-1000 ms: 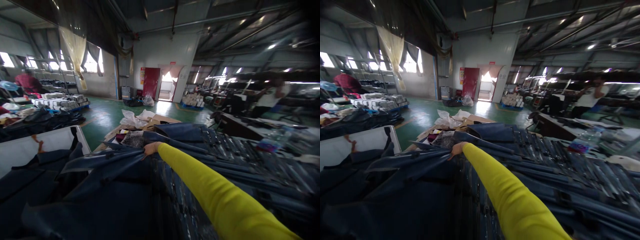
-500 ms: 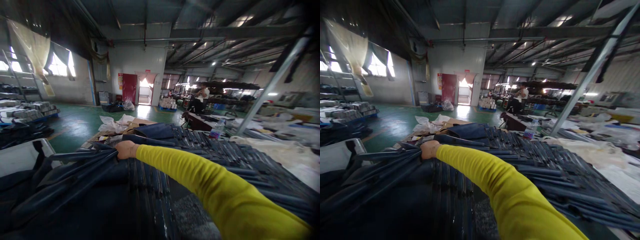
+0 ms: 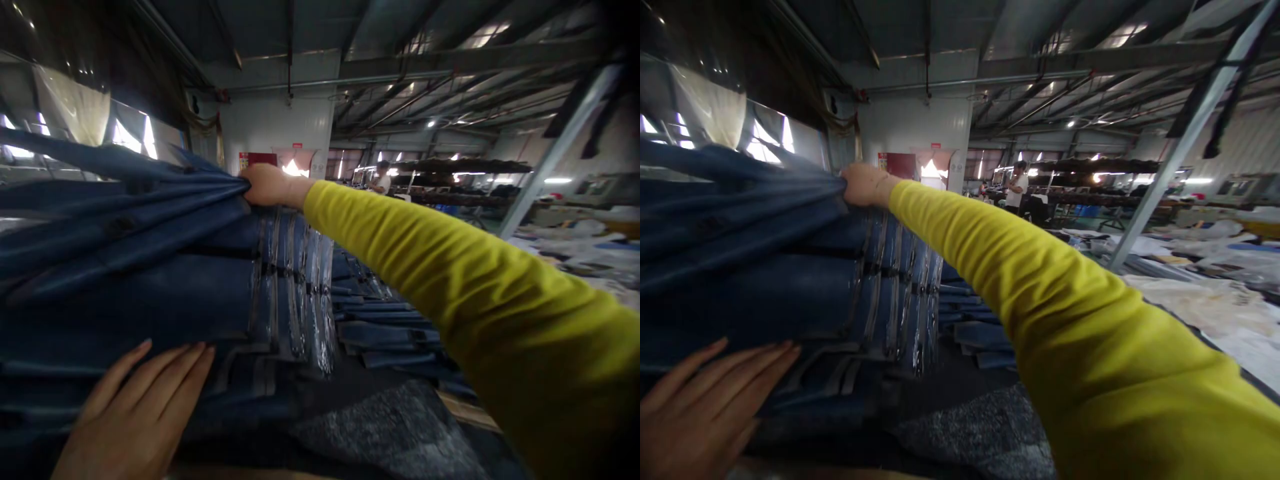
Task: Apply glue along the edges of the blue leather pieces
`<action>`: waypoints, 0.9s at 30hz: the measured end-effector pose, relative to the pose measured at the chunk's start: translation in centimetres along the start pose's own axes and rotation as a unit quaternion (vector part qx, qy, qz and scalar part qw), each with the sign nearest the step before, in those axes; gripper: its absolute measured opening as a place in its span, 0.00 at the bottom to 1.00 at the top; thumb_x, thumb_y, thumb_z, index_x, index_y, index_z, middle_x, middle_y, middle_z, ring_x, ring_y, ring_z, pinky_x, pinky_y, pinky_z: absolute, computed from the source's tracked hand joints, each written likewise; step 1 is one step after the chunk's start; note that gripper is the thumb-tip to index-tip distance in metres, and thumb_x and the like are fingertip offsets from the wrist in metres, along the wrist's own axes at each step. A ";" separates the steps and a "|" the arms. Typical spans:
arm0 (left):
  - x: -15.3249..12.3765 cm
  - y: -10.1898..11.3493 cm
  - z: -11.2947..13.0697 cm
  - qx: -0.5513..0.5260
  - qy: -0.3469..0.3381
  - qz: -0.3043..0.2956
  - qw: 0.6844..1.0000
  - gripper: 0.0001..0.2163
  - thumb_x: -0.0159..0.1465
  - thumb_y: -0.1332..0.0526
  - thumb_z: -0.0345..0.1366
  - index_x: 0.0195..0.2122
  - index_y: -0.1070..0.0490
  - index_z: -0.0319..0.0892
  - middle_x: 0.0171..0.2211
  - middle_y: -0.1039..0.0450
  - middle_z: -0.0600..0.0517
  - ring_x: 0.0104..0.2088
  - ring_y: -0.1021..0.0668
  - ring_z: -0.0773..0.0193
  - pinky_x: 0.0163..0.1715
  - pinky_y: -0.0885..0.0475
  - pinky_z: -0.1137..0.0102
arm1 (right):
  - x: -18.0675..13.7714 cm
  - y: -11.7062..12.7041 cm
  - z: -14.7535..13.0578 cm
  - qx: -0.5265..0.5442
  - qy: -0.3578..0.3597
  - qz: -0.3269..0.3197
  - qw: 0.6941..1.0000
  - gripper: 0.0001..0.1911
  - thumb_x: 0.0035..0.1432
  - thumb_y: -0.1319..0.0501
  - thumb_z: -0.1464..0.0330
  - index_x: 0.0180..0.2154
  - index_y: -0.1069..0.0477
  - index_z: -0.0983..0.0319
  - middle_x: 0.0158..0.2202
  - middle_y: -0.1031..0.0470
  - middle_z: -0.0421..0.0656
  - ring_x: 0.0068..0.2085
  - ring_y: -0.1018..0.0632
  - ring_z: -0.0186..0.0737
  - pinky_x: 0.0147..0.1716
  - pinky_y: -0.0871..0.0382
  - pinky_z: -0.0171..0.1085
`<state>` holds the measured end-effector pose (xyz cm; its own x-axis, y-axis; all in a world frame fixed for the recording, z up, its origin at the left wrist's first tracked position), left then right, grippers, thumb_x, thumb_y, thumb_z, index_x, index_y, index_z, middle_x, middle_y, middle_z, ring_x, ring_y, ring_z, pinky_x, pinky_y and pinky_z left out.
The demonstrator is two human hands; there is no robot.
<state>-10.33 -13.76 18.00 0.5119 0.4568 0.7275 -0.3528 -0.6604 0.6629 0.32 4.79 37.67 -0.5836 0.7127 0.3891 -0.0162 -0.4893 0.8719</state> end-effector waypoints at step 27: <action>12.6 -32.3 4.4 -0.064 -0.034 -0.230 0.971 0.16 0.60 0.55 0.23 0.46 0.34 0.35 0.37 0.30 0.45 0.40 0.30 0.57 0.45 0.37 0.61 | -6.5 -19.0 23.6 -0.133 -0.140 -0.096 0.976 0.31 0.54 0.44 0.66 0.58 0.47 0.65 0.59 0.41 0.52 0.57 0.38 0.50 0.54 0.48 0.50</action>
<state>10.96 10.71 5.02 0.6873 0.6422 0.3395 -0.1669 -0.3153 0.9342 23.63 21.32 25.58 -0.3048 0.8954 0.3247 -0.3352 -0.4199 0.8434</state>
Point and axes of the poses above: each hand's wrist, its own x-axis towards the middle knuckle, its own y-axis out of the back of the hand, z = x × y, the point moved 9 cm from there along x, towards the middle knuckle
